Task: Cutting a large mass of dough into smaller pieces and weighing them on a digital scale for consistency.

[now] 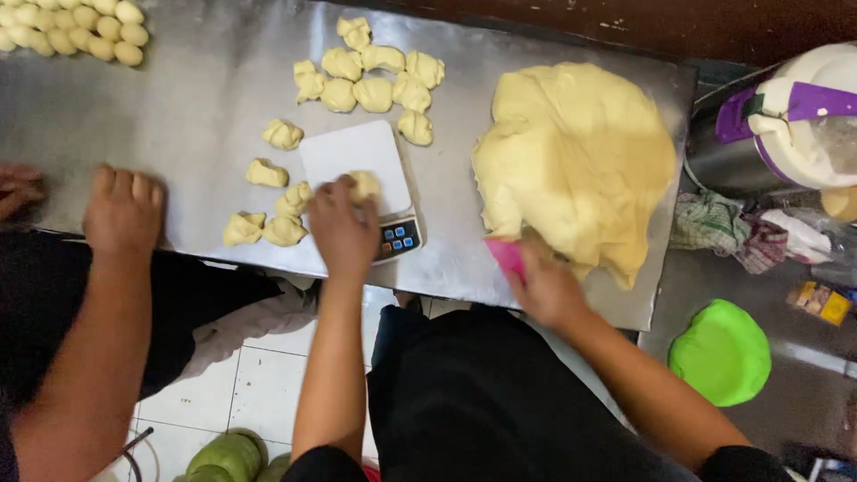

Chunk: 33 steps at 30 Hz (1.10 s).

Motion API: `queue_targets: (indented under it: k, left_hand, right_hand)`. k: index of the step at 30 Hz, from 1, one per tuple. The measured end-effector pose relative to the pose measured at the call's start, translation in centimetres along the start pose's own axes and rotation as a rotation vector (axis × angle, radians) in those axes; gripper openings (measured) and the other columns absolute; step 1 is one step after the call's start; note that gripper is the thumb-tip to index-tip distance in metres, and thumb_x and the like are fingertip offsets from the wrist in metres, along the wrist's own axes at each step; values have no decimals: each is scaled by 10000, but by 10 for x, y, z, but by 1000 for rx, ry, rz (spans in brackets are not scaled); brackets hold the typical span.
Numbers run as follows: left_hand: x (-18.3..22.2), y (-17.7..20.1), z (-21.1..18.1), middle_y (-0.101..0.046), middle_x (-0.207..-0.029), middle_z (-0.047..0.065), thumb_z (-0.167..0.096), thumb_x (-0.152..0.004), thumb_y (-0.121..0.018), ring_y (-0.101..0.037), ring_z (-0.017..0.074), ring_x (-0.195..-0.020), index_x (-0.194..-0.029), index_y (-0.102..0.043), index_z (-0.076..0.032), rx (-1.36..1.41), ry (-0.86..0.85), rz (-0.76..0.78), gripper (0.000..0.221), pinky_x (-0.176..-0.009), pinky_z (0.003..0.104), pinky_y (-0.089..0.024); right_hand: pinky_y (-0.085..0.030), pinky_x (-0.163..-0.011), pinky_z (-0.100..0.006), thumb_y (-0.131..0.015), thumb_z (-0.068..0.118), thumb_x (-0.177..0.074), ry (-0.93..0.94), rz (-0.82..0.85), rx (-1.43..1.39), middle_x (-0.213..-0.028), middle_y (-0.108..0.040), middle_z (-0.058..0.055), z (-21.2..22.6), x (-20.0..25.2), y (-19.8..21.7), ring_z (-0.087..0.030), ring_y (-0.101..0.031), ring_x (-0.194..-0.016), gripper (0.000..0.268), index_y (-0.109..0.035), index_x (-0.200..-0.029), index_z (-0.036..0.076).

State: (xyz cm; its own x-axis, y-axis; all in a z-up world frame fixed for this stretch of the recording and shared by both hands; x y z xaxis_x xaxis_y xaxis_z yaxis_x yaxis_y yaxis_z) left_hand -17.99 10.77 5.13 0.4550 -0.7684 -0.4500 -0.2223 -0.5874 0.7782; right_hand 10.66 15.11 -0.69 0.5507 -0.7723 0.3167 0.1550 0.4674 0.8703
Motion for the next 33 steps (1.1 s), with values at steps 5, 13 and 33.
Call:
queue_targets:
  k: [5, 13, 33]
  left_hand:
    - [7, -2, -48, -519, -1009, 181, -199, -681, -721, -530, 412, -906, -1017, -568, -61, 188, -34, 122, 394, -769, 493, -446]
    - [107, -120, -139, -525, -1147, 222, -214, -791, -698, -517, 440, -1111, -1175, -591, -76, 369, -334, 463, 422, -904, 493, -451]
    - [100, -77, -110, -548, -1121, 80, -245, -753, -676, -482, 320, -1093, -1015, -500, -141, 403, -125, 442, 332, -820, 441, -427]
  right_hand:
    - [-520, -755, -520, -429, 325, -887, -84, 60, 106, -930, -667, -177, -6, 3, 65, -409, -668, -821, 354, -390, -1217, 205]
    - [-501, -798, -521, -421, 223, -858, -62, 217, -5, -864, -665, -204, -11, -51, 8, -418, -659, -872, 243, -366, -1087, 162]
    - [-520, -704, -526, -542, 157, -805, 22, 161, -43, -894, -634, -253, 27, -56, 25, -454, -653, -831, 312, -439, -1097, 118]
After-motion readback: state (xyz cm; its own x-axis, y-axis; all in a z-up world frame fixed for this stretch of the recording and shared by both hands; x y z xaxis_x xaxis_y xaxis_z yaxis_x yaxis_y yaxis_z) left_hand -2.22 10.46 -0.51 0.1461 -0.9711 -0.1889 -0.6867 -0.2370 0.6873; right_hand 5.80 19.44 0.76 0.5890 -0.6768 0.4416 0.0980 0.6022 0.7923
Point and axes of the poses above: each hand's wrist, its own x-axis away from the middle knuckle, its own y-axis out of the back of the hand, z = x × y, the point moved 9 cm from there along -x, towards the middle knuckle
